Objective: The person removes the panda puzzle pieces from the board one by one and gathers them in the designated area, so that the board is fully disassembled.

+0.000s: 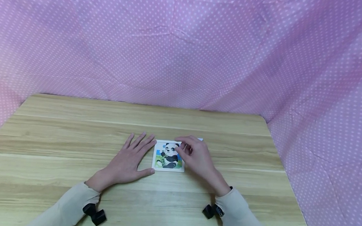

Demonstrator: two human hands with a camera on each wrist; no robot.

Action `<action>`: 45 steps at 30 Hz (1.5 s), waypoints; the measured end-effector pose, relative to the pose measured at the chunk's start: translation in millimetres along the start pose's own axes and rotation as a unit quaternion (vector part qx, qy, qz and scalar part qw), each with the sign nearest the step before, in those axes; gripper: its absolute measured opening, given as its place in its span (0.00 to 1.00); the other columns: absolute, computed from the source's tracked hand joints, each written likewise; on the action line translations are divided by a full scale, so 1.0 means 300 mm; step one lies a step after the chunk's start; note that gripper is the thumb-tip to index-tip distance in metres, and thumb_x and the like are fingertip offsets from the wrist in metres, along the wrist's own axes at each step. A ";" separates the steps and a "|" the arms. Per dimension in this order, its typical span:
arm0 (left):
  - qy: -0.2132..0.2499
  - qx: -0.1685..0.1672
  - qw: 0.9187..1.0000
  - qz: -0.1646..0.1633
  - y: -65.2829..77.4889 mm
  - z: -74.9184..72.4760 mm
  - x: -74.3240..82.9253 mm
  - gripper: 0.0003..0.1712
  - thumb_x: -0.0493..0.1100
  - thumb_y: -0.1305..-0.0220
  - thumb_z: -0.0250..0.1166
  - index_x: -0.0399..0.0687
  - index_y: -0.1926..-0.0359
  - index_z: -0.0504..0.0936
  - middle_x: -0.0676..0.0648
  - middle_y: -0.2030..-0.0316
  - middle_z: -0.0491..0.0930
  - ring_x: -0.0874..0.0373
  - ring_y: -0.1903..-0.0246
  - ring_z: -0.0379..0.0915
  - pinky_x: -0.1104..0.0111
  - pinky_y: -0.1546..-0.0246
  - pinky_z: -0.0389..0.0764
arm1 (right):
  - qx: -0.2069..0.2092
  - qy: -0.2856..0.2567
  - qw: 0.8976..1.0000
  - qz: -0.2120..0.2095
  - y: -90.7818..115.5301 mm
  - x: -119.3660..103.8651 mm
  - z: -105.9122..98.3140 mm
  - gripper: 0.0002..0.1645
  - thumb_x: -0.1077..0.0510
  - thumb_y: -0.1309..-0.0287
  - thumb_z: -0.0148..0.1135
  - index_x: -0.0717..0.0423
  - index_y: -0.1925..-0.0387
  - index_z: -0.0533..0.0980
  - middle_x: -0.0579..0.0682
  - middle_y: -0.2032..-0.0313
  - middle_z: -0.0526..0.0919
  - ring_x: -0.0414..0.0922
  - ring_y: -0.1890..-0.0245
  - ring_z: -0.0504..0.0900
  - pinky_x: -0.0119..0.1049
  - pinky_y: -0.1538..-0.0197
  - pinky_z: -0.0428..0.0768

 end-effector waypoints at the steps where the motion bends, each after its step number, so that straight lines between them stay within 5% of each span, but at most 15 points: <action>1: 0.000 0.003 1.000 0.002 0.000 -0.002 0.002 0.59 0.77 0.29 0.62 0.49 0.11 0.60 0.47 0.11 0.52 0.42 0.11 0.39 0.39 0.13 0.31 | -0.004 -0.003 1.000 0.002 -0.001 -0.001 0.009 0.17 0.67 0.36 0.80 0.62 0.46 0.90 0.45 0.67 0.84 0.37 0.71 0.77 0.28 0.70 0.78; 30: -0.006 -0.007 1.000 -0.001 0.001 0.004 -0.003 0.59 0.78 0.28 0.60 0.50 0.10 0.58 0.49 0.10 0.49 0.44 0.11 0.36 0.40 0.13 0.28 | -0.059 -0.038 0.997 0.024 0.007 -0.006 0.151 0.24 0.64 0.41 0.85 0.57 0.43 0.89 0.43 0.68 0.84 0.33 0.74 0.76 0.27 0.72 0.78; 45: -0.001 0.008 1.000 0.006 0.002 -0.002 -0.002 0.59 0.77 0.29 0.62 0.49 0.11 0.60 0.47 0.11 0.52 0.42 0.11 0.39 0.38 0.13 0.31 | -0.075 0.019 0.996 0.040 0.017 0.014 0.204 0.28 0.56 0.46 0.90 0.57 0.43 0.89 0.42 0.66 0.81 0.33 0.72 0.72 0.28 0.70 0.75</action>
Point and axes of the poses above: each hand's wrist, its own y-axis away from the middle knuckle, its own z-axis out of the palm, x = y × z, the point moved 10 cm from there along -y, towards the middle knuckle
